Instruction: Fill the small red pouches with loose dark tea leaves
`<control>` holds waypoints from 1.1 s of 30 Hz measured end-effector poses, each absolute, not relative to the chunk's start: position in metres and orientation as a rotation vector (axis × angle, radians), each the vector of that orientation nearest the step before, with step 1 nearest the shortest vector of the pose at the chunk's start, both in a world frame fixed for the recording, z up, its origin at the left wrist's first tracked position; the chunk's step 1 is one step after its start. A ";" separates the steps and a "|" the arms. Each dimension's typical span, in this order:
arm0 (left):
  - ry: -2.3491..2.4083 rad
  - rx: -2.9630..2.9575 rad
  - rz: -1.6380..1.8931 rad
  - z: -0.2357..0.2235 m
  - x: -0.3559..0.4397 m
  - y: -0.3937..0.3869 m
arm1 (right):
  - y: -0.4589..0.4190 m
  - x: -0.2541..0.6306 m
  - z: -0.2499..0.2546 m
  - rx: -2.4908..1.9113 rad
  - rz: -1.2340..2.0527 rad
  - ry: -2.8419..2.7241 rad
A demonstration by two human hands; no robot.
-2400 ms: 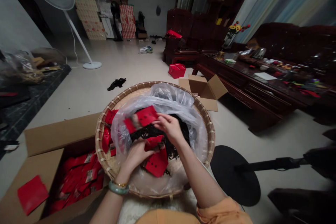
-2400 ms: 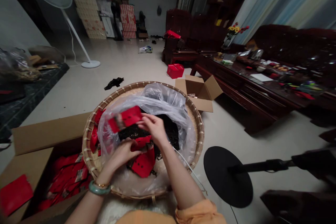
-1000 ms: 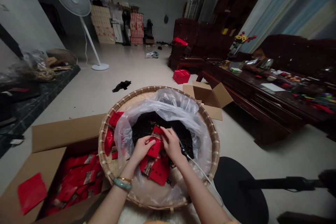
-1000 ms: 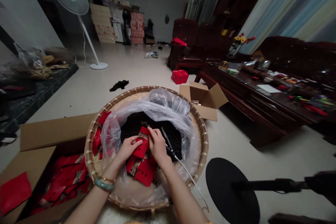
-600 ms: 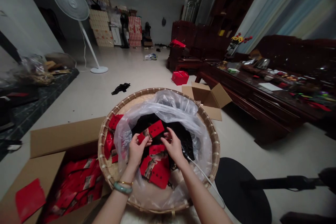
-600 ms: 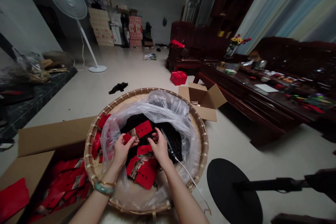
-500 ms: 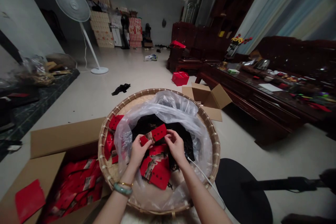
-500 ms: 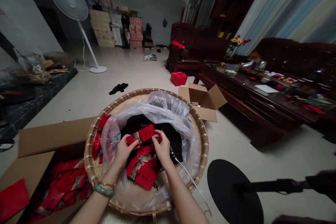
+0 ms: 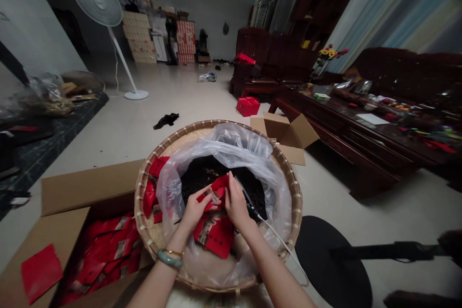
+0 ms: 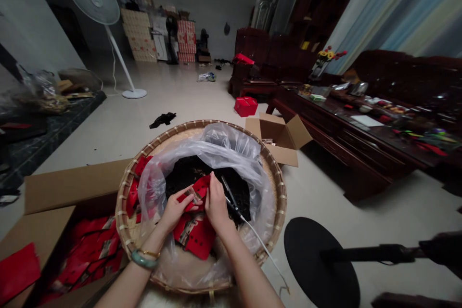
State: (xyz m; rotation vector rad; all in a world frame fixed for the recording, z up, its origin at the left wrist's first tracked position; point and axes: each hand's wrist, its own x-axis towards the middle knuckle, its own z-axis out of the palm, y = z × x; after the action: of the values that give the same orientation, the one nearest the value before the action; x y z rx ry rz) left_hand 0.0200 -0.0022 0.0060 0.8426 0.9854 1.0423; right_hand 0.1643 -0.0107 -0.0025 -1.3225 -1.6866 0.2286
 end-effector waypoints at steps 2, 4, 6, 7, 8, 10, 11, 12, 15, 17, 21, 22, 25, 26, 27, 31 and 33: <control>0.968 0.810 1.061 0.006 0.020 -0.002 | -0.011 0.164 -0.002 -1.333 0.171 -1.682; 0.959 0.785 1.069 0.005 0.021 -0.002 | -0.012 0.164 0.000 -1.340 0.148 -1.668; 0.951 0.771 1.070 0.004 0.021 -0.003 | -0.012 0.164 0.002 -1.359 0.147 -1.606; 0.946 0.767 1.068 0.004 0.021 -0.003 | -0.013 0.163 0.003 -1.375 0.149 -1.563; 0.942 0.763 1.066 0.003 0.021 -0.003 | -0.013 0.163 0.005 -1.389 0.150 -1.523; 0.933 0.753 1.065 0.003 0.021 -0.003 | -0.014 0.162 0.007 -1.403 0.154 -1.481; 0.928 0.747 1.066 0.002 0.020 -0.003 | -0.014 0.161 0.007 -1.399 0.154 -1.483; 0.922 0.740 1.067 0.002 0.020 -0.003 | -0.015 0.161 0.008 -1.390 0.148 -1.490; 0.903 0.726 1.080 0.004 0.020 -0.003 | -0.016 0.160 0.008 -1.350 0.118 -1.540; 0.896 0.717 1.089 0.006 0.021 -0.003 | -0.017 0.160 0.007 -1.316 0.104 -1.594; 0.901 0.697 1.112 0.008 0.020 -0.003 | -0.017 0.160 0.004 -1.298 0.103 -1.668; 0.903 0.693 1.114 0.007 0.020 -0.003 | -0.017 0.161 0.003 -1.308 0.104 -1.668; 0.902 0.691 1.112 0.006 0.020 -0.003 | -0.016 0.161 0.003 -1.332 0.104 -1.644; 0.902 0.693 1.112 0.005 0.020 -0.003 | -0.016 0.162 0.003 -1.335 0.103 -1.631; 0.902 0.697 1.112 0.005 0.020 -0.003 | -0.016 0.162 0.003 -1.340 0.100 -1.617; 0.898 0.712 1.107 0.004 0.021 -0.003 | -0.016 0.163 0.003 -1.377 0.092 -1.583; 0.896 0.714 1.111 0.003 0.021 -0.003 | -0.016 0.161 0.002 -1.380 0.093 -1.594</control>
State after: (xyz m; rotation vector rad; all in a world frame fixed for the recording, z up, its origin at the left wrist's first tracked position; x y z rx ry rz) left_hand 0.0208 -0.0027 0.0032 0.7140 0.8963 1.1108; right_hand 0.1613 -0.0158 0.0017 -1.3803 -1.5945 0.0929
